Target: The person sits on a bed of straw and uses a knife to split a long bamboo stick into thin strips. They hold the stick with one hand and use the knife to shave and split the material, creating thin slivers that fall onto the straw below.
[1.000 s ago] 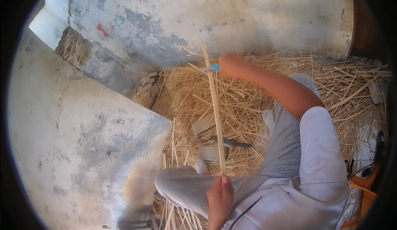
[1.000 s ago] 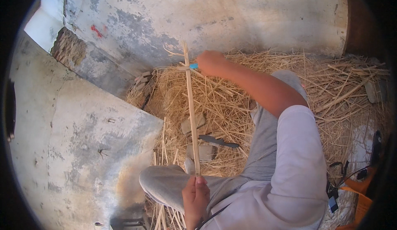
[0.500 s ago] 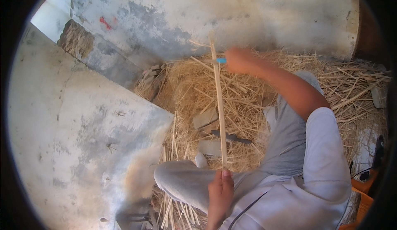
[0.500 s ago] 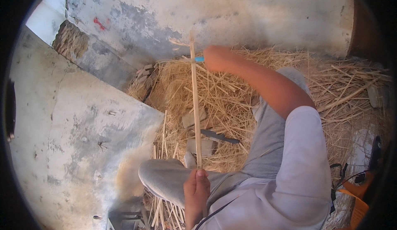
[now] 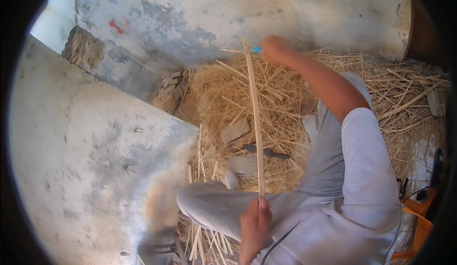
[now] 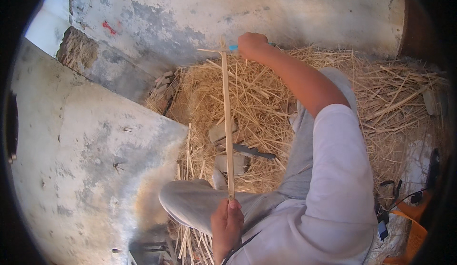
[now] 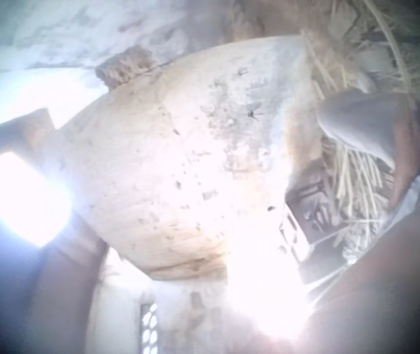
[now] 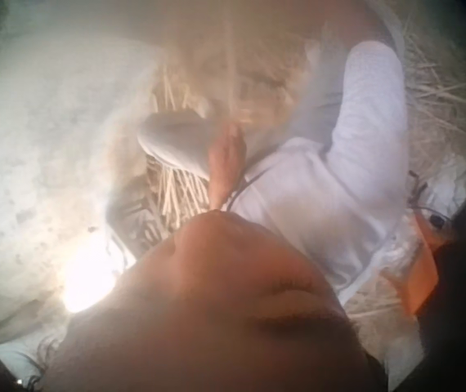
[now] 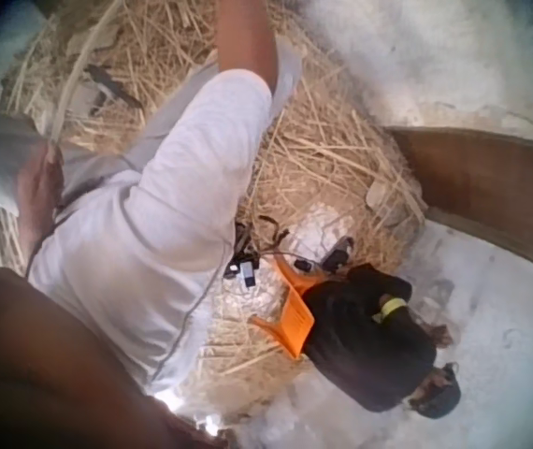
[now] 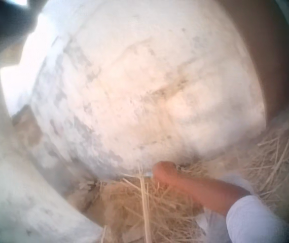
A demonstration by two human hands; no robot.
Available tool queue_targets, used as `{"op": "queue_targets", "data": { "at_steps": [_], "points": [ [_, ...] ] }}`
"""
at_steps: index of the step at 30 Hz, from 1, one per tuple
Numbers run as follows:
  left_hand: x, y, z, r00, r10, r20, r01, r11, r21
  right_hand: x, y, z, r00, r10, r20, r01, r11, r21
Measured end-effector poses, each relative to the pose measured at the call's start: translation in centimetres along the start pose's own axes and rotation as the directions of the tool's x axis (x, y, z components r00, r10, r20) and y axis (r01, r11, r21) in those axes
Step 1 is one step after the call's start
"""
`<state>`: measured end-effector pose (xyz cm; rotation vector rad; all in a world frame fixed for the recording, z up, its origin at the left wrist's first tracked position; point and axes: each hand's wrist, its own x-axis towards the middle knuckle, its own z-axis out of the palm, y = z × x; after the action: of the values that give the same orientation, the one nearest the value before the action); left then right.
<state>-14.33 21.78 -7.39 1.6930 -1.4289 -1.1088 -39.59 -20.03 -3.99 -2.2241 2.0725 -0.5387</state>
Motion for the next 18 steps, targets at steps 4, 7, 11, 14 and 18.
{"op": "queue_targets", "data": {
  "at_steps": [4,7,11,14,18],
  "points": [
    [0.4,1.0,-0.2,0.995,-0.089,-0.045,0.089,0.996,-0.004,-2.0,-2.5,-2.1,0.996,0.033,0.078,-0.052,0.968,0.246],
    [1.0,1.4,-0.3,0.994,-0.066,-0.087,0.064,0.998,-0.028,-4.6,-4.1,-2.1,0.989,-0.086,0.118,0.051,0.959,0.277],
    [1.0,1.6,-0.7,0.992,-0.085,-0.089,0.083,0.996,-0.025,-5.3,-5.3,-0.8,0.975,-0.208,0.071,0.191,0.962,0.196],
    [0.1,1.8,-0.4,0.996,-0.03,-0.088,0.042,0.989,0.139,-3.3,-3.4,-0.5,0.994,-0.085,0.074,0.063,0.963,0.261],
    [-1.2,2.3,-0.5,0.998,-0.019,-0.065,0.032,0.978,0.208,-1.2,-1.6,-2.5,0.998,-0.004,0.055,-0.004,0.991,0.135]
  ]
}}
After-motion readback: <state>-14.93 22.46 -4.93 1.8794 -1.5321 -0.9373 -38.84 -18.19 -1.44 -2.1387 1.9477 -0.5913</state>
